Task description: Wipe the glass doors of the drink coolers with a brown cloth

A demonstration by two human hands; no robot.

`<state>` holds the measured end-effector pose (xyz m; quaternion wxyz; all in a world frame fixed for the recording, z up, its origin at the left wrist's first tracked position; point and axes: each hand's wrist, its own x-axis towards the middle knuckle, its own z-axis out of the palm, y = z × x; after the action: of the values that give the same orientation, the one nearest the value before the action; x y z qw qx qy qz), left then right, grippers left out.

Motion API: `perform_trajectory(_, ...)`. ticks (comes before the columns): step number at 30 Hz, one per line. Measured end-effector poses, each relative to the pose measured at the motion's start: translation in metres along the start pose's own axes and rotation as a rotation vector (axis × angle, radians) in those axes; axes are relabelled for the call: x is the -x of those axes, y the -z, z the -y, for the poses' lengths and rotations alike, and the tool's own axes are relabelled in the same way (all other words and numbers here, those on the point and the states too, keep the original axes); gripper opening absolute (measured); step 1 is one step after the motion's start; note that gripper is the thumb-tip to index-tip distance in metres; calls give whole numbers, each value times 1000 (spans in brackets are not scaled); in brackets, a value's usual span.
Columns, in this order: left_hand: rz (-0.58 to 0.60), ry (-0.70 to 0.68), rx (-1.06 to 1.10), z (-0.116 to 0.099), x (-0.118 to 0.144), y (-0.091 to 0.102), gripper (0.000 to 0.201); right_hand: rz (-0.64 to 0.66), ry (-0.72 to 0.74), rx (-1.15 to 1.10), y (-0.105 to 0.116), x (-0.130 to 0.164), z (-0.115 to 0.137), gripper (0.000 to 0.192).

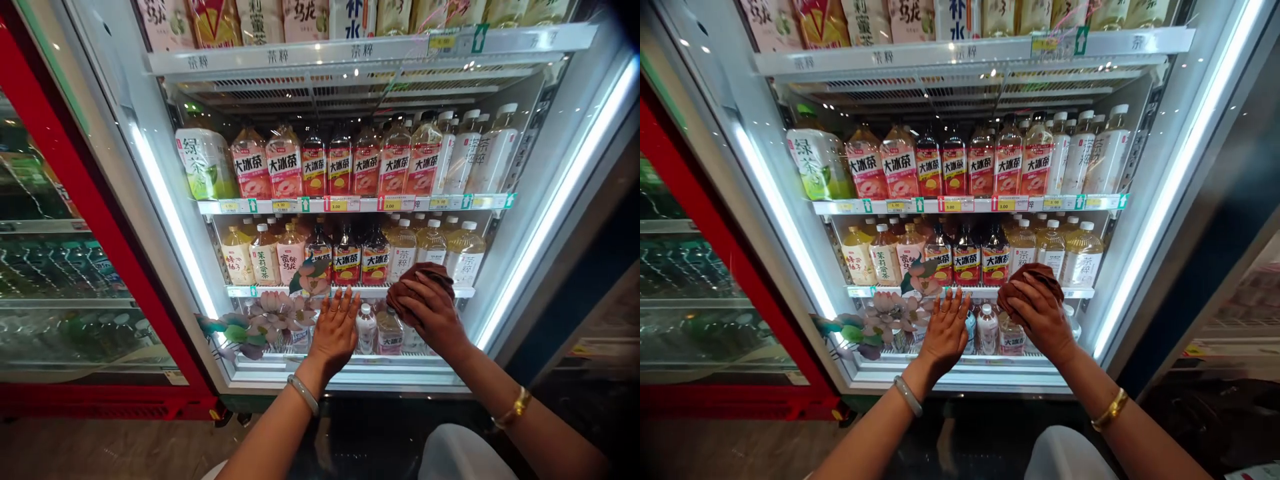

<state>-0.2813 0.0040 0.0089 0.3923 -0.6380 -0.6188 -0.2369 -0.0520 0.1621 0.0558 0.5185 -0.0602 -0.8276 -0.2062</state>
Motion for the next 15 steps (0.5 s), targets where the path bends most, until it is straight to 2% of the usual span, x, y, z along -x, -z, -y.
perform_trajectory(2, -14, 15, -20, 0, -4, 0, 87, -43, 12, -24, -10, -20, 12, 21)
perform_trajectory(4, -29, 27, -28, -2, -8, 0, 88, -37, 97, -37, -20, -28, 28, 18)
perform_trajectory(7, -27, 19, -20, -9, -13, -5, 89, 6, 185, -30, -26, -8, 41, 24)
perform_trajectory(9, -21, -4, -5, -15, -14, -11, 89, 6, 157, -17, -20, 14, 36, 29)
perform_trajectory(11, -28, -25, 12, -23, -16, -18, 88, -9, 93, 5, -8, 30, 22, 25)
perform_trajectory(13, -41, -24, 26, -30, -20, -25, 87, -20, 23, 32, 4, 31, 6, 16)
perform_trajectory(15, -50, -1, 34, -38, -25, -31, 87, -29, -42, 47, 11, 20, -6, 16)
